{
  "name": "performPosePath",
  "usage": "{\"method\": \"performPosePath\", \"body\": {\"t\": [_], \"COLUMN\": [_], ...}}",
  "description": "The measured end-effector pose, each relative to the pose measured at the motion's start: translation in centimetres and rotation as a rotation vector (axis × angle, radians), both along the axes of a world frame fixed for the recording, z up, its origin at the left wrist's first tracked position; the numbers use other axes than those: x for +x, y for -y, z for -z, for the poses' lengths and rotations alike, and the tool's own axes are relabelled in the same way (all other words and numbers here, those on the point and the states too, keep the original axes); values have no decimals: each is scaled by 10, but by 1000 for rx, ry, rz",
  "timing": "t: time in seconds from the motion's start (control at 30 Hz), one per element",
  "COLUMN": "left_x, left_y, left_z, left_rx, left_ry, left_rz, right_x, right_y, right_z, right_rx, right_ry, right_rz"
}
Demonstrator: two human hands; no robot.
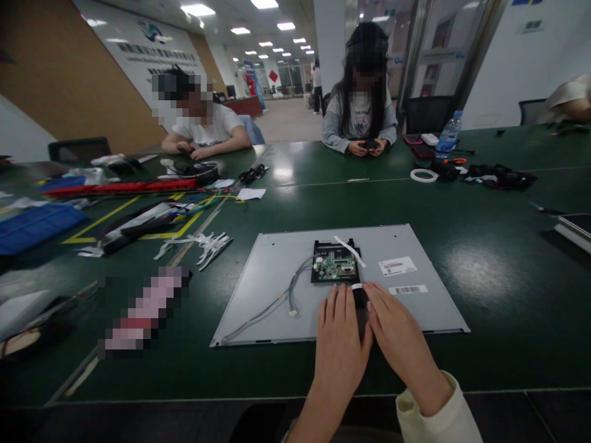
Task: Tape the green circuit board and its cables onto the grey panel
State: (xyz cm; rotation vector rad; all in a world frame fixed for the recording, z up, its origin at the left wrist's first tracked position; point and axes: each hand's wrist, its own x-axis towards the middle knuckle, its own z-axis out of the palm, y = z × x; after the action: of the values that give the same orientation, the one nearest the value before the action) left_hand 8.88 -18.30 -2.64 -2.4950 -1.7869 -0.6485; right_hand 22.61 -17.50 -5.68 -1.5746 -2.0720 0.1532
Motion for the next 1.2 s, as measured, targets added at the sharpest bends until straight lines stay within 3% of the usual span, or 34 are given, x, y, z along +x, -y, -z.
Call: {"method": "performPosePath", "body": {"t": [0.2, 0.43, 0.53, 0.87, 1.0, 1.2], "left_x": [-4, -13, -15, -16, -16, -16], "left_y": [1, 5, 6, 6, 8, 8], "left_z": [-3, -11, -14, -18, -17, -17], "left_rx": [-1, 11, 60, 83, 62, 19], "left_ry": [65, 374, 430, 408, 383, 376], "left_rz": [15, 37, 65, 133, 144, 160], "right_x": [5, 26, 28, 29, 34, 51], "right_y": [-1, -21, -28, -26, -29, -39], "right_z": [-8, -41, -44, -43, -32, -9], "right_rx": [59, -52, -127, -144, -106, -60], "right_ry": [102, 237, 232, 218, 239, 289], "right_rz": [-22, -390, -439, -386, -262, 44]}}
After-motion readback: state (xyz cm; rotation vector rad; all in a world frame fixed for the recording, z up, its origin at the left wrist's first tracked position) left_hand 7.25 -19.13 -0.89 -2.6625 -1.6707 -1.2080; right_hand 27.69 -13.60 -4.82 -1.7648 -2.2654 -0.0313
